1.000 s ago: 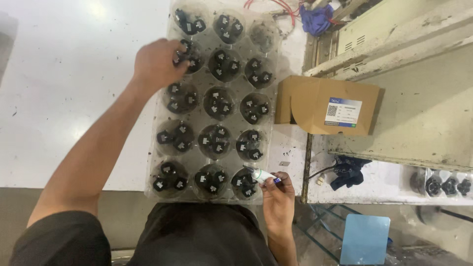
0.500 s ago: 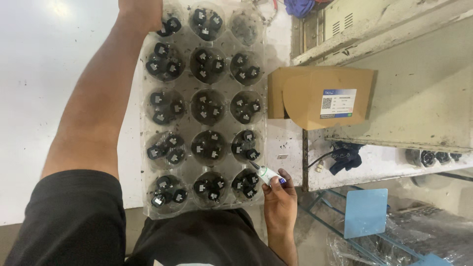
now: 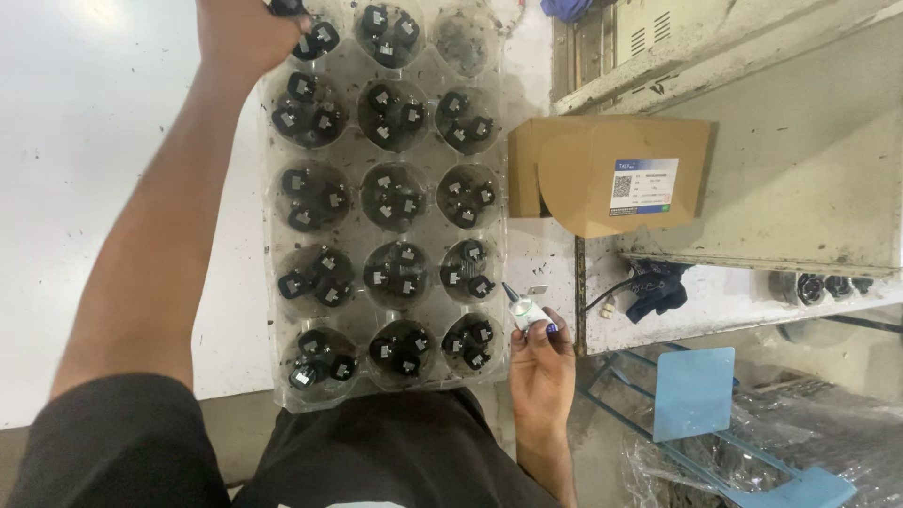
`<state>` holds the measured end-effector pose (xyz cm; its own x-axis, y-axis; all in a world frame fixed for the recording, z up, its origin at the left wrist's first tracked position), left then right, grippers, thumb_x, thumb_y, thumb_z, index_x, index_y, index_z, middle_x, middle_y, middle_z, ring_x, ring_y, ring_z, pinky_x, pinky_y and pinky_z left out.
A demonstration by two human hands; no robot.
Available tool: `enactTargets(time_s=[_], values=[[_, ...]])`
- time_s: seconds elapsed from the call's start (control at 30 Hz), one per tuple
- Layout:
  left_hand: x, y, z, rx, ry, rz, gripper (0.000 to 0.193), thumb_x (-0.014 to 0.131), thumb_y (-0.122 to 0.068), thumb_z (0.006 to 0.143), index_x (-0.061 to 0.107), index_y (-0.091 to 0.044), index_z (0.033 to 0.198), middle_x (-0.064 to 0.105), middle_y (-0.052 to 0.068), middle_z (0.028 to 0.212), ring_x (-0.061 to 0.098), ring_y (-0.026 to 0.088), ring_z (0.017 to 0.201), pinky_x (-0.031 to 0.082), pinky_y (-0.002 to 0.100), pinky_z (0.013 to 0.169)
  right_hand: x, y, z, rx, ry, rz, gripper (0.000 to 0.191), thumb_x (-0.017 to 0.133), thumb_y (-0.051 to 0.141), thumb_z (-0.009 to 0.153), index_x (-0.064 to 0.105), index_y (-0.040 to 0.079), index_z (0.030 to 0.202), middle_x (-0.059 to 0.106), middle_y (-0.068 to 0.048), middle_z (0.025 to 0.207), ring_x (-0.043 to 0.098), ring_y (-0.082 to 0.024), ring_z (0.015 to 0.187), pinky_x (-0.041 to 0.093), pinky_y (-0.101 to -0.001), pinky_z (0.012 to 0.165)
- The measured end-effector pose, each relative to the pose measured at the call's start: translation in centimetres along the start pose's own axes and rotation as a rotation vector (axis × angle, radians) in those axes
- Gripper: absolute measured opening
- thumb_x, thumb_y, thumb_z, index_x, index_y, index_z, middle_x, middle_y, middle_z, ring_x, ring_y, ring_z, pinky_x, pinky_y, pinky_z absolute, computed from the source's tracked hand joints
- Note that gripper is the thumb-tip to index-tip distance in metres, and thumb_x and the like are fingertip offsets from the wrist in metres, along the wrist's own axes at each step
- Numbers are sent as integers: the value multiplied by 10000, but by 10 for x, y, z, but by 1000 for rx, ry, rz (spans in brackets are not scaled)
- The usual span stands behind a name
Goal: The person applies grease from a tube onto small black plastic components and places the treated parts into blister trays. They wipe the tube tip with a cloth, pick parts one at a time from the trays, apply the grease to each part, and set the finished parts back into the trays.
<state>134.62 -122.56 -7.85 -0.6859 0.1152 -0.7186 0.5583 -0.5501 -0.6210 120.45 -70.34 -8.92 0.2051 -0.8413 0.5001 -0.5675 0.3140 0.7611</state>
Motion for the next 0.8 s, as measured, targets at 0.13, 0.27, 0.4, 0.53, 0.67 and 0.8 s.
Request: enactTargets(time_s=[0.13, 0.27, 0.4, 0.53, 0.67, 0.8], values=[[-26, -31, -90, -351, 16, -1111, 381, 782, 165, 839, 716, -17, 1167, 749, 120, 1176, 727, 220, 1023, 638, 301, 908, 23, 9, 1, -51, 76, -21, 248, 687, -31, 961, 617, 17, 1194, 690, -106, 1094, 679, -206, 1019, 563, -349, 917], [-52, -93, -191, -462, 38, -1567, 411, 670, 219, 784, 596, -42, 1094, 716, 141, 1141, 746, 267, 1093, 642, 348, 855, 56, 14, -14, -46, 216, -6, 226, 717, -63, 926, 646, 39, 1114, 703, -114, 1083, 679, -222, 1020, 556, -368, 938], [-81, -143, -249, -346, 79, -1496, 449, 808, 189, 754, 655, -45, 1105, 649, 73, 1100, 689, 207, 1055, 621, 313, 901, 90, 19, -49, -121, 393, -44, 219, 739, -74, 921, 644, 34, 1087, 720, -151, 1097, 671, -249, 1000, 542, -364, 946], [-115, -172, -281, -255, 44, -1130, 372, 907, 124, 745, 706, -15, 1025, 566, 68, 1138, 615, 160, 1030, 574, 268, 875, 113, 31, -92, -418, 503, -154, 253, 796, -87, 934, 630, 26, 1088, 699, -138, 1023, 656, -244, 1054, 542, -401, 1077], [-140, -186, -294, -277, 106, -1224, 404, 791, 127, 843, 707, -31, 1205, 674, 88, 1285, 675, 139, 1106, 635, 277, 890, 126, 42, -130, -782, 499, -396, 277, 822, -62, 892, 585, 28, 1003, 684, -130, 936, 677, -253, 954, 589, -343, 859], [-156, -198, -305, -383, 134, -1282, 455, 777, 131, 861, 680, -37, 1272, 733, 119, 1228, 719, 133, 1038, 646, 278, 913, 132, 47, -155, -980, 484, -569, 319, 829, -59, 860, 554, 52, 977, 662, -114, 862, 706, -262, 895, 638, -334, 782]])
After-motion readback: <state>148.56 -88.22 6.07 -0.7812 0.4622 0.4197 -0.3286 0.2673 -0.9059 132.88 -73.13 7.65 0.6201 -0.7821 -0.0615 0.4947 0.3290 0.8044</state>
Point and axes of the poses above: each hand's wrist, its own z-axis towards the middle knuckle, its own x-axis out of the palm, y = z × x, the point moved 4 cm from there along z, towards the middle knuckle
